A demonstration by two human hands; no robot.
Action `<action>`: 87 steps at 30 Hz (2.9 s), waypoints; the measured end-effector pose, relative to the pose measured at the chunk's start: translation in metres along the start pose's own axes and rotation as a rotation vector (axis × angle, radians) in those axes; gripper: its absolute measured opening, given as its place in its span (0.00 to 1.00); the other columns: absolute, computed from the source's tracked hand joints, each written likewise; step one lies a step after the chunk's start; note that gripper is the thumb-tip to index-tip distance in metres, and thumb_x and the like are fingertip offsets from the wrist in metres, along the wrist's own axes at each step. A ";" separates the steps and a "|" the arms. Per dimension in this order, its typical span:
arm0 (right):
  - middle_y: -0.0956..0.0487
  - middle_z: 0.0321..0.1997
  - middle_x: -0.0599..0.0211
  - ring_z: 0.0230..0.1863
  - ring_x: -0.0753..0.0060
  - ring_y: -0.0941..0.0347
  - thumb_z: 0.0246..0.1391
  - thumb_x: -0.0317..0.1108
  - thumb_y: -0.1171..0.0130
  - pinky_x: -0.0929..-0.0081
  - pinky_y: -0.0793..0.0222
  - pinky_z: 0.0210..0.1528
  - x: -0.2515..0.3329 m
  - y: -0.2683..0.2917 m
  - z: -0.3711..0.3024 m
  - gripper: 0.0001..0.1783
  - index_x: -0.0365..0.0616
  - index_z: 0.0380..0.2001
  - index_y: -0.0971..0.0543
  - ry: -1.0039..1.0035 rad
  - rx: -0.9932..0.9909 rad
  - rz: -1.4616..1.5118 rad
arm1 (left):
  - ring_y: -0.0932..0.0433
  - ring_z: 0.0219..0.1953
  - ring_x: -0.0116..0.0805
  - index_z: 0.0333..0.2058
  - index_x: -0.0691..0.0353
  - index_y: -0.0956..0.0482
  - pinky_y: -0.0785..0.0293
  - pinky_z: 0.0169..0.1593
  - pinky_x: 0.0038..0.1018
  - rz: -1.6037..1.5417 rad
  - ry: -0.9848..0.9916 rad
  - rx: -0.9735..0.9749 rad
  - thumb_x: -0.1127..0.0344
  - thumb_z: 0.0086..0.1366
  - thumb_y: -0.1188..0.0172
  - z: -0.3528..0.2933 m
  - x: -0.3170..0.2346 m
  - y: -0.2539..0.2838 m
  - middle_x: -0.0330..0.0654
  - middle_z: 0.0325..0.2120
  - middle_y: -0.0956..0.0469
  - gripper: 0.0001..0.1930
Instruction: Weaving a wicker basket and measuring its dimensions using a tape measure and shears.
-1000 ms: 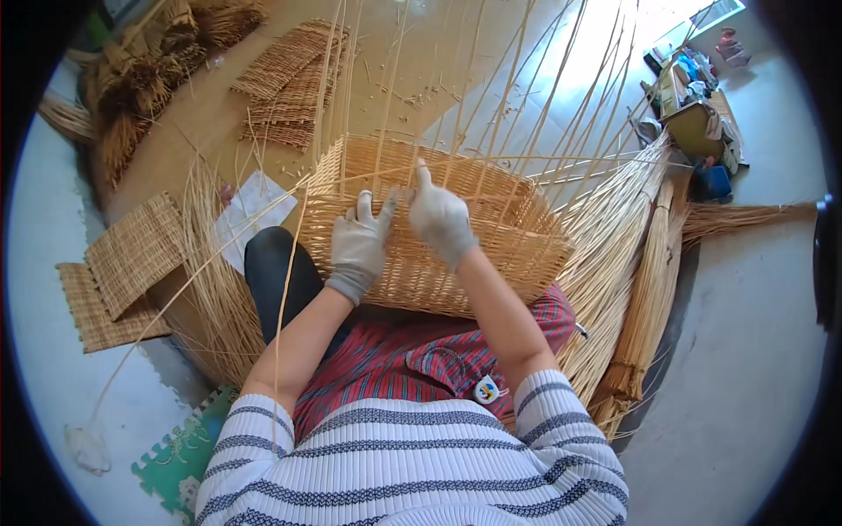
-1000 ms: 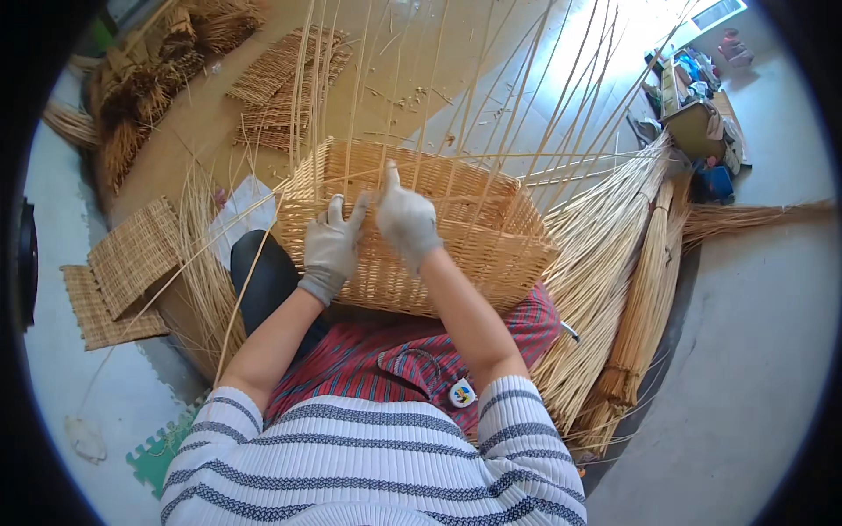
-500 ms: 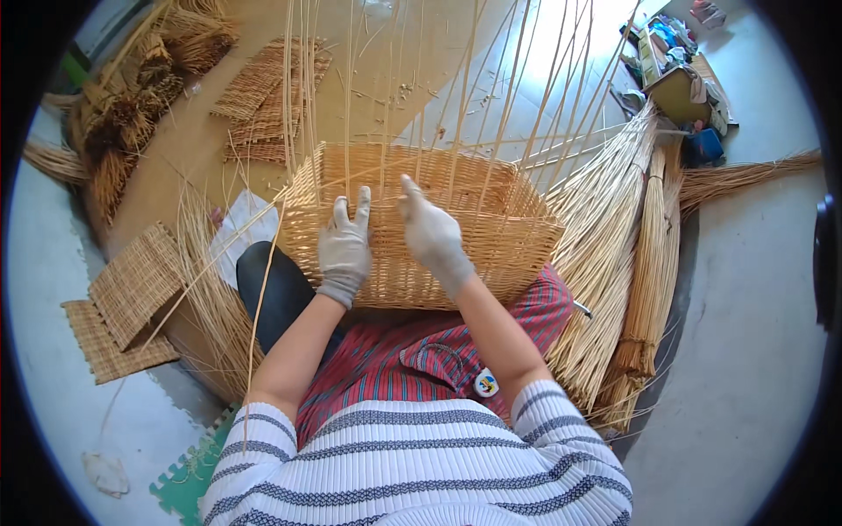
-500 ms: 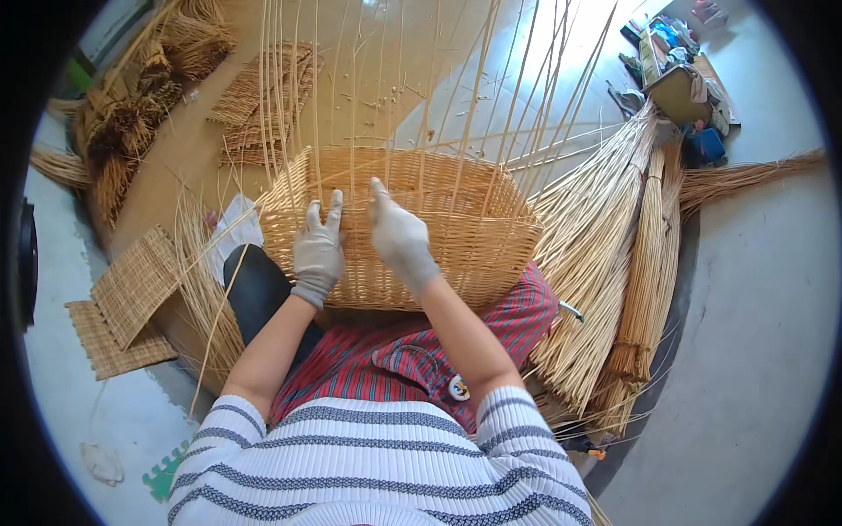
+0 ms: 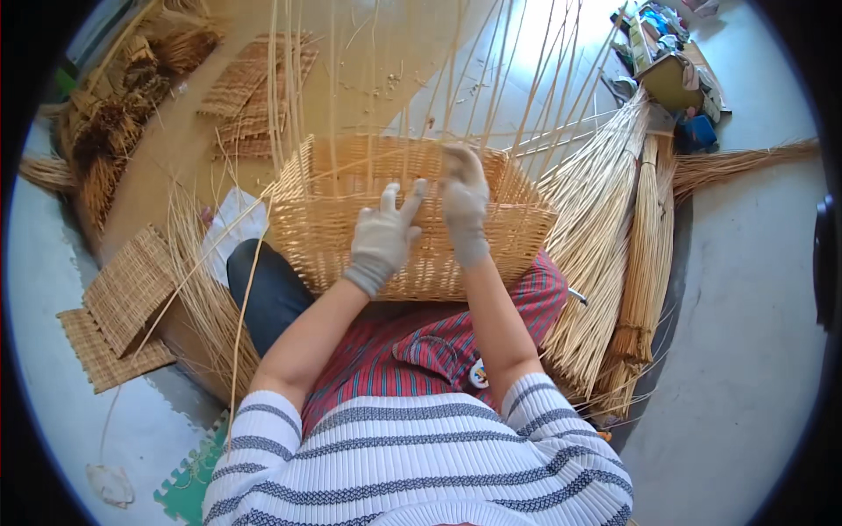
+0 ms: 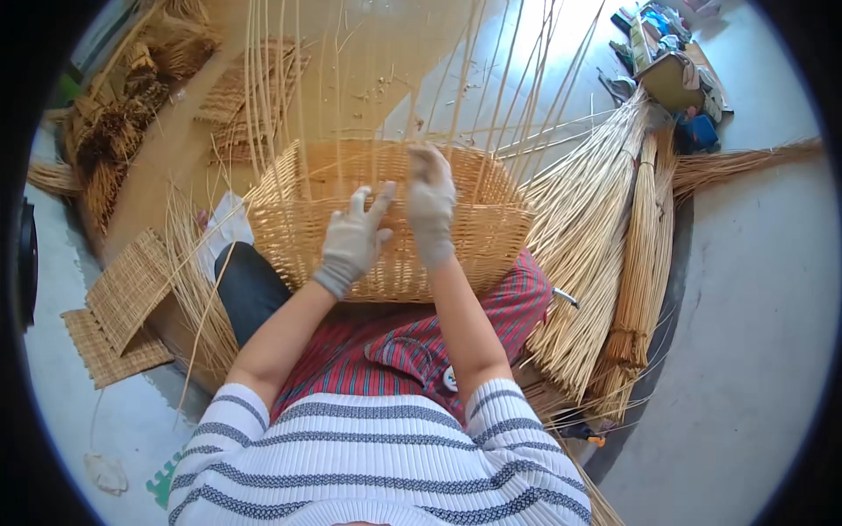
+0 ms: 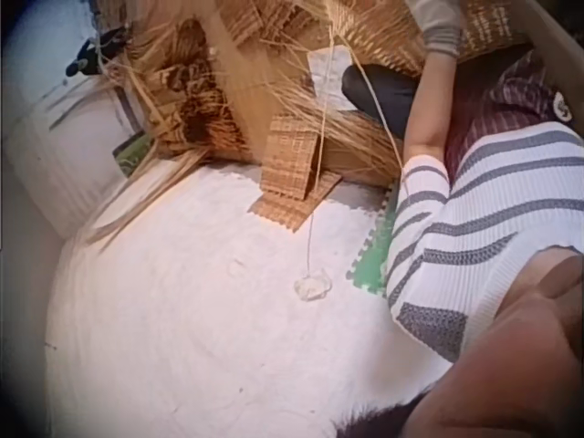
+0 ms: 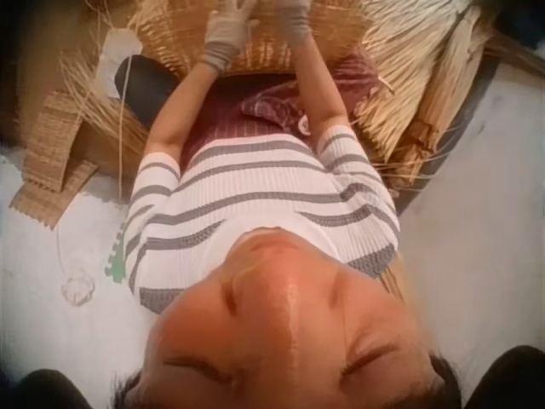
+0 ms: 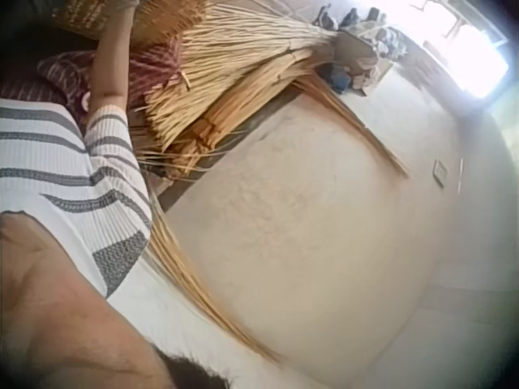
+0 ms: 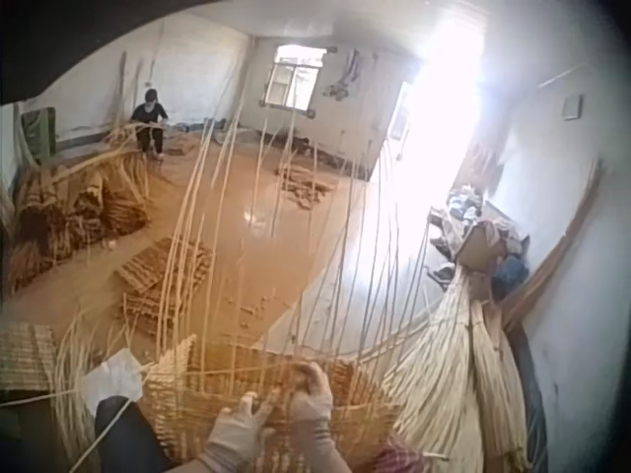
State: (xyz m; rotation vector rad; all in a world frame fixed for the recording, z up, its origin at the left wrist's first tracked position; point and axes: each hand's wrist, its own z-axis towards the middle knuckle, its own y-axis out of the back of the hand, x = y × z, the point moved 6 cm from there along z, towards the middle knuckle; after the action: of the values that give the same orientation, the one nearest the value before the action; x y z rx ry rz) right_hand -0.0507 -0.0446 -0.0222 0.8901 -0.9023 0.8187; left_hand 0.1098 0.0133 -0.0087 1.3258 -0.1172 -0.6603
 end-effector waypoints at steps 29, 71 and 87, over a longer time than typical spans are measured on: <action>0.23 0.33 0.74 0.25 0.88 0.36 0.68 0.38 0.42 0.87 0.40 0.24 0.023 0.051 -0.025 0.22 0.47 0.62 0.29 -0.228 -0.043 0.489 | 0.21 0.39 0.47 0.39 0.57 0.22 0.23 0.45 0.38 -0.340 0.478 -0.397 0.68 0.63 0.34 -0.091 0.117 0.032 0.43 0.36 0.22 0.08; 0.19 0.43 0.58 0.39 0.66 0.20 0.69 0.26 0.51 0.60 0.22 0.47 -0.002 -0.035 -0.036 0.18 0.47 0.60 0.31 0.023 -0.066 0.221 | 0.22 0.46 0.50 0.67 0.47 0.32 0.26 0.50 0.41 -0.037 -0.053 -0.169 0.57 0.58 0.30 -0.035 0.079 0.062 0.52 0.60 0.32 0.37; 0.22 0.59 0.54 0.58 0.57 0.24 0.63 0.26 0.43 0.66 0.30 0.61 0.055 0.036 0.026 0.37 0.50 0.74 0.41 0.243 -0.063 -0.522 | 0.21 0.39 0.51 0.68 0.43 0.34 0.25 0.49 0.43 -0.043 0.119 0.182 0.59 0.61 0.35 0.027 -0.033 -0.023 0.54 0.57 0.31 0.35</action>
State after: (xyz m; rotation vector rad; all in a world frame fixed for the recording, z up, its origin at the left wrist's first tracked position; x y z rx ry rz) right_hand -0.0685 -0.0420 0.0457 0.8939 -0.4477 0.4295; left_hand 0.0623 0.0054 -0.0134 1.5436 -0.0531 -0.6159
